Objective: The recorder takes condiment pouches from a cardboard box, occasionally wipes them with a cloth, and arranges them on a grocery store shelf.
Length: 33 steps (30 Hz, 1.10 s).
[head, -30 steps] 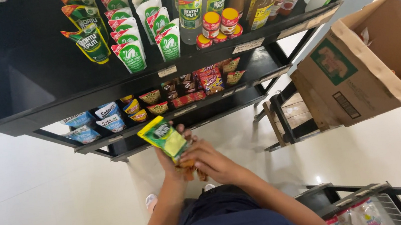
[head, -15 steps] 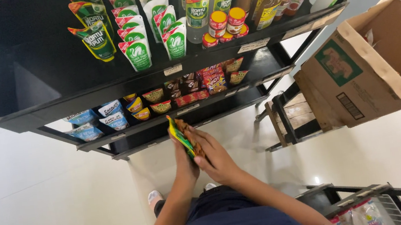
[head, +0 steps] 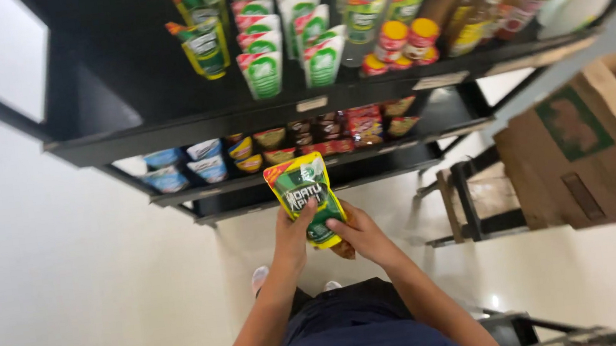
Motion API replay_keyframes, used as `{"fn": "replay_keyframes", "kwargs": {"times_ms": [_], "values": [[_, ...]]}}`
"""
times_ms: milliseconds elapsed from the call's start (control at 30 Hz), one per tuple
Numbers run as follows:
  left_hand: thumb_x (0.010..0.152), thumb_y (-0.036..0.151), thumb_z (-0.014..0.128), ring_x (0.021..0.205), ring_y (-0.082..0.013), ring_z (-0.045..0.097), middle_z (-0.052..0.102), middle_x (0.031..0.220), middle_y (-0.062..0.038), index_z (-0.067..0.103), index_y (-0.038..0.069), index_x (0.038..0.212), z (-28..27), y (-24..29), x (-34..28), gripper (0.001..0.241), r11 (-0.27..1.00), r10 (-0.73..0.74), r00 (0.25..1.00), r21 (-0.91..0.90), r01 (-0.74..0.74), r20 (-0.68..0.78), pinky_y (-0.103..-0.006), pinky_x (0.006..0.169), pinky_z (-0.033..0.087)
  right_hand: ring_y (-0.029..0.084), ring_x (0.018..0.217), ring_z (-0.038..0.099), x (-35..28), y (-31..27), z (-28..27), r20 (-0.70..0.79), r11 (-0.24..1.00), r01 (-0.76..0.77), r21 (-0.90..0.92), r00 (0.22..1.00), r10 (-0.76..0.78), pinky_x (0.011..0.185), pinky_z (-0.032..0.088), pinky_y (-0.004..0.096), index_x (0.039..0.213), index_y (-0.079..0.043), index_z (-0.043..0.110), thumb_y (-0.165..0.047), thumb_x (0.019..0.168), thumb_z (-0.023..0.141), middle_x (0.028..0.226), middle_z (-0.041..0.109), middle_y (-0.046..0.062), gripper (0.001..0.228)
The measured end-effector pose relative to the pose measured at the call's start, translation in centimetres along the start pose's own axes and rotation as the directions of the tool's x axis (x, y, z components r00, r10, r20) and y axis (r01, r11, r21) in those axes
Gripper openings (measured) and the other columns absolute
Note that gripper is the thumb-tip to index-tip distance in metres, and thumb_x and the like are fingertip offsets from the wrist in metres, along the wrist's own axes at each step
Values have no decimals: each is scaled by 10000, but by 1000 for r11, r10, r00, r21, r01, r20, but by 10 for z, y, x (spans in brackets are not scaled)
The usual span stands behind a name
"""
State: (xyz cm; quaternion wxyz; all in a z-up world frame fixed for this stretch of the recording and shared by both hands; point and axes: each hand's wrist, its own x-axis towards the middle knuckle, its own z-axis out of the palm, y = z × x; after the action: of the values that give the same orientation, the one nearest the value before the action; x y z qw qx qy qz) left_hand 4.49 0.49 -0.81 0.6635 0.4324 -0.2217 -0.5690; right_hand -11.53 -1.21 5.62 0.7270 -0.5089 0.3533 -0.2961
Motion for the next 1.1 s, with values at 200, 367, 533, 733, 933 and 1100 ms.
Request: {"fn": "replay_keyframes", "kwargs": {"times_ms": [200, 367, 533, 733, 933, 1100], "values": [[912, 140, 768, 877, -95, 679, 746, 1020, -18, 661, 50, 1147, -3, 61, 6, 274, 976, 212, 964, -15, -217, -162, -270, 765, 552, 120, 383, 539, 59, 18, 16, -46, 947, -214, -239, 977, 209, 335, 400, 257, 1174, 35, 642, -374, 1048, 568, 602, 625, 79, 434], [933, 160, 770, 886, -83, 667, 745, 1010, -35, 669, 23, 1161, -22, 100, 20, 284, 896, 411, 899, 250, -367, -151, -249, 781, 546, 161, 499, 645, 82, -25, 74, 2, 928, -317, 194, 946, 323, 435, 488, 302, 1202, 36, 587, -272, 1005, 587, 733, 698, 92, 365], [930, 199, 774, 866, -84, 681, 758, 988, -44, 678, 9, 1150, -54, 126, 60, 307, 851, 444, 890, 361, -382, -104, -251, 779, 556, 156, 429, 550, 125, -13, 75, -20, 974, -220, -54, 975, 219, 361, 391, 293, 1102, 100, 643, -370, 1012, 707, 677, 648, 115, 482], [919, 213, 792, 803, -122, 685, 765, 957, -78, 691, -3, 1128, -80, 171, 89, 317, 896, 304, 952, 353, -270, -44, -292, 719, 564, 144, 634, 610, 175, -31, 68, -165, 742, 209, -637, 903, -396, 532, 470, 263, 1179, -12, 798, -376, 1025, 728, 853, 746, 90, 401], [858, 207, 800, 917, -326, 739, 749, 1038, -201, 634, -10, 1274, -98, 176, 100, 498, 467, 433, 824, 691, -552, 365, -385, 768, 574, 466, 1067, 641, 171, -136, 160, 138, 47, 536, -843, 300, -944, 922, 520, 518, 1280, 50, 569, -203, 1027, 685, 1308, 603, 220, 375], [810, 281, 849, 914, -407, 724, 727, 991, -249, 619, -14, 1235, -101, 176, 103, 567, 458, 272, 839, 704, -543, 471, -437, 777, 553, 320, 674, 633, 213, -108, 157, 221, 18, 489, -872, 426, -878, 612, 483, 381, 800, -46, 635, -217, 962, 775, 781, 648, 111, 274]]}}
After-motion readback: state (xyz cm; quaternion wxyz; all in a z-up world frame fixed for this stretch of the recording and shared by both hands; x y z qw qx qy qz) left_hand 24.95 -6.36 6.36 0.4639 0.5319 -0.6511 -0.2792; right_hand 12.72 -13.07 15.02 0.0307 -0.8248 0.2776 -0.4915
